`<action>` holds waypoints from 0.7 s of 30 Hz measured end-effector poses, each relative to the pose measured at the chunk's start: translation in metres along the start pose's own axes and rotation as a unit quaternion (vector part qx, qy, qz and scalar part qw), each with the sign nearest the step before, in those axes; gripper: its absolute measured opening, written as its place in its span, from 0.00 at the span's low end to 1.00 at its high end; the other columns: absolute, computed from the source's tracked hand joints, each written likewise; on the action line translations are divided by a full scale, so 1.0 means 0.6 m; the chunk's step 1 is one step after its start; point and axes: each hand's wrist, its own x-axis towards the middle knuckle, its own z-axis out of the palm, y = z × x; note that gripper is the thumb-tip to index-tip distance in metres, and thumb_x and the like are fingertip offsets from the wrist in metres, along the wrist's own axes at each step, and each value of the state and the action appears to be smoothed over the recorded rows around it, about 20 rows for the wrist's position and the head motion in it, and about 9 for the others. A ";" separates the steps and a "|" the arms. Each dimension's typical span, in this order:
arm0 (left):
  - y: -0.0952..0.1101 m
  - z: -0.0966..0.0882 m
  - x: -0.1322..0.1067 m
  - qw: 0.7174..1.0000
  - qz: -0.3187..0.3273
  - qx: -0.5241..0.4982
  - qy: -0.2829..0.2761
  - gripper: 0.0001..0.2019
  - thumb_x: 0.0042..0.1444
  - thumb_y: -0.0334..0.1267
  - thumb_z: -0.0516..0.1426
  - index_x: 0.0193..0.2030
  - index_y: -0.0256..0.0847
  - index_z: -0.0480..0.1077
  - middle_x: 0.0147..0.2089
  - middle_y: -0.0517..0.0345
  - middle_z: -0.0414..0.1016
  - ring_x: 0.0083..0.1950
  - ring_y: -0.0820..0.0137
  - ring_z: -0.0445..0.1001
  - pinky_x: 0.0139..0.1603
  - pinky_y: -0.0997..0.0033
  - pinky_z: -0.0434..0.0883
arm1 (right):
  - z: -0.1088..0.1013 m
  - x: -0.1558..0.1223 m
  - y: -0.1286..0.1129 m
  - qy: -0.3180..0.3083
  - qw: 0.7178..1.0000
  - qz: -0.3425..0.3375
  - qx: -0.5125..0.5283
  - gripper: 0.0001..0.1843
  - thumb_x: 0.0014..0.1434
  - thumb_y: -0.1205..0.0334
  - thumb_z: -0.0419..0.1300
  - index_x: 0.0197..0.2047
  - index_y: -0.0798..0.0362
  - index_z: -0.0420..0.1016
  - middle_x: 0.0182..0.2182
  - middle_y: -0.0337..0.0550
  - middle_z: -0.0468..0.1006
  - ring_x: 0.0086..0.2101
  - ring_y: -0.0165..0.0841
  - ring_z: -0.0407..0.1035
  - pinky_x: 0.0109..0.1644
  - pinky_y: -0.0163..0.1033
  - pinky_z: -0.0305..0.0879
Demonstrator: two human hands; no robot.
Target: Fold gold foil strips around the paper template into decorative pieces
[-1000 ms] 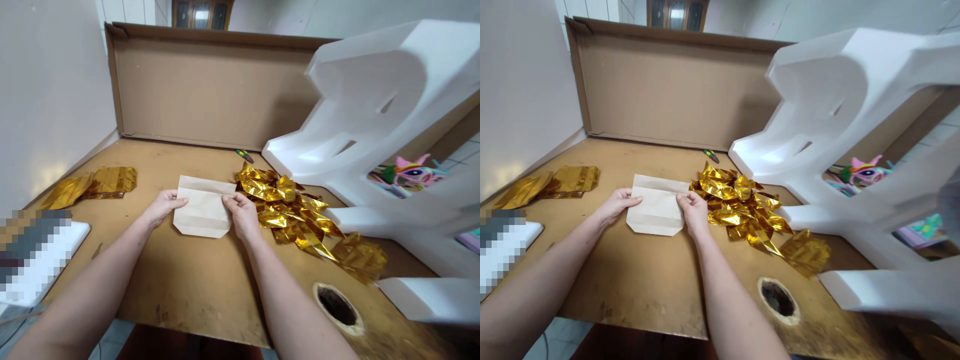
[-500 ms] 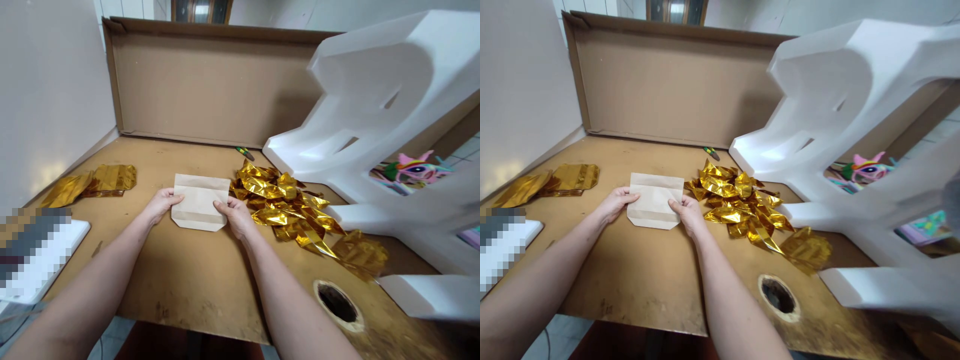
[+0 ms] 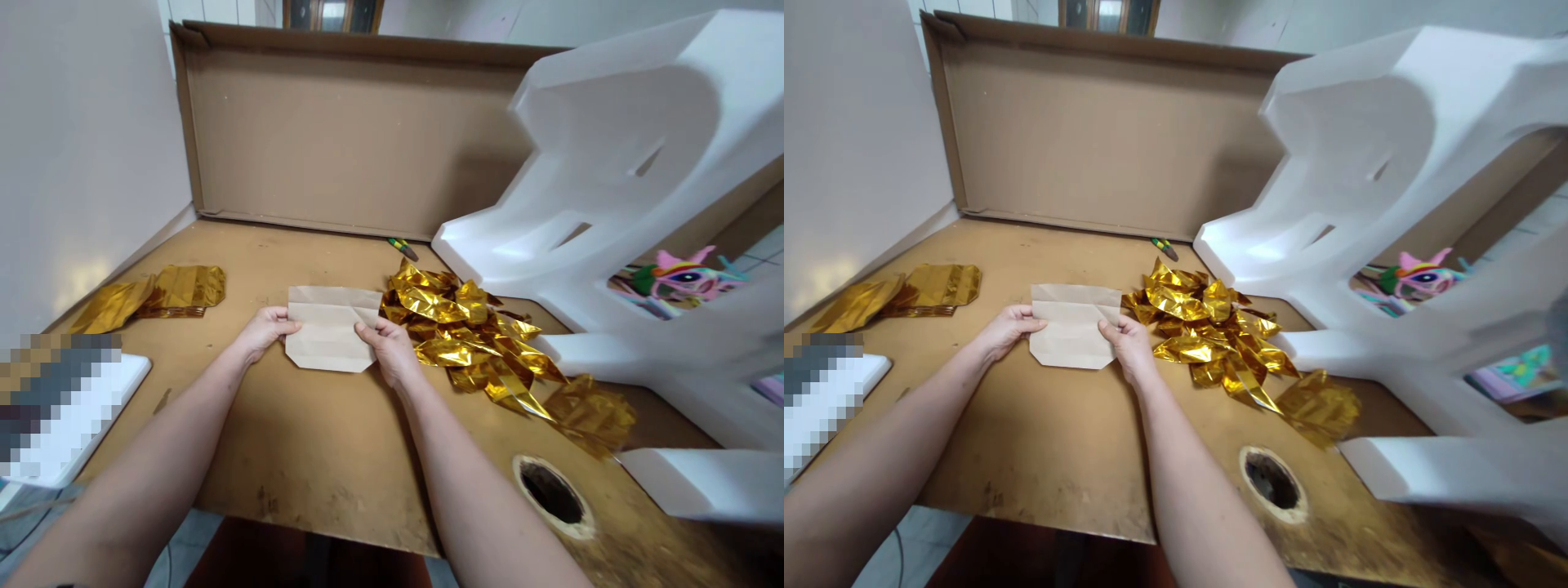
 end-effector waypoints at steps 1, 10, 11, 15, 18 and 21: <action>0.000 0.000 0.000 1.000 -0.002 -0.005 0.002 0.12 0.34 0.32 0.66 0.30 0.33 0.75 0.24 0.56 0.76 0.23 0.74 0.71 0.28 0.74 0.68 | 0.000 0.000 -0.001 -0.001 1.000 0.000 0.006 0.17 0.29 0.57 0.72 0.26 0.52 0.77 0.20 0.35 0.78 0.23 0.30 0.70 0.31 0.36 0.65; 0.010 0.007 -0.002 0.996 -0.052 -0.032 0.071 0.07 0.35 0.23 0.59 0.24 0.35 0.75 0.23 0.57 0.76 0.24 0.72 0.73 0.29 0.74 0.70 | -0.005 0.003 -0.007 -0.017 0.998 0.064 0.016 0.06 0.34 0.70 0.62 0.21 0.53 0.77 0.18 0.37 0.77 0.20 0.27 0.67 0.29 0.33 0.64; 0.012 0.008 -0.003 0.995 -0.057 -0.035 0.074 0.08 0.35 0.23 0.58 0.23 0.35 0.75 0.23 0.57 0.76 0.24 0.72 0.74 0.28 0.74 0.70 | -0.006 0.003 -0.008 -0.024 0.997 0.065 0.018 0.07 0.35 0.71 0.61 0.21 0.53 0.77 0.19 0.38 0.77 0.21 0.27 0.68 0.30 0.34 0.65; 0.014 0.009 -0.004 0.995 -0.065 -0.035 0.073 0.08 0.35 0.23 0.58 0.24 0.35 0.75 0.23 0.56 0.77 0.23 0.71 0.74 0.28 0.73 0.71 | -0.011 0.005 -0.009 -0.076 0.994 0.068 0.043 0.15 0.33 0.75 0.54 0.25 0.54 0.79 0.22 0.40 0.79 0.24 0.28 0.70 0.34 0.34 0.67; 0.013 0.006 -0.002 0.995 -0.066 -0.026 0.075 0.08 0.35 0.23 0.58 0.24 0.35 0.75 0.22 0.56 0.76 0.23 0.71 0.74 0.28 0.74 0.70 | -0.012 0.005 -0.009 -0.116 0.989 0.071 0.062 0.22 0.29 0.76 0.52 0.28 0.54 0.80 0.25 0.40 0.80 0.27 0.29 0.72 0.37 0.34 0.67; 0.013 0.005 0.000 0.995 -0.062 -0.020 0.079 0.07 0.36 0.24 0.58 0.24 0.35 0.74 0.21 0.57 0.75 0.23 0.71 0.74 0.27 0.74 0.70 | -0.012 0.004 -0.008 -0.126 0.988 0.056 0.070 0.23 0.29 0.77 0.54 0.29 0.53 0.80 0.26 0.38 0.81 0.28 0.28 0.72 0.38 0.33 0.67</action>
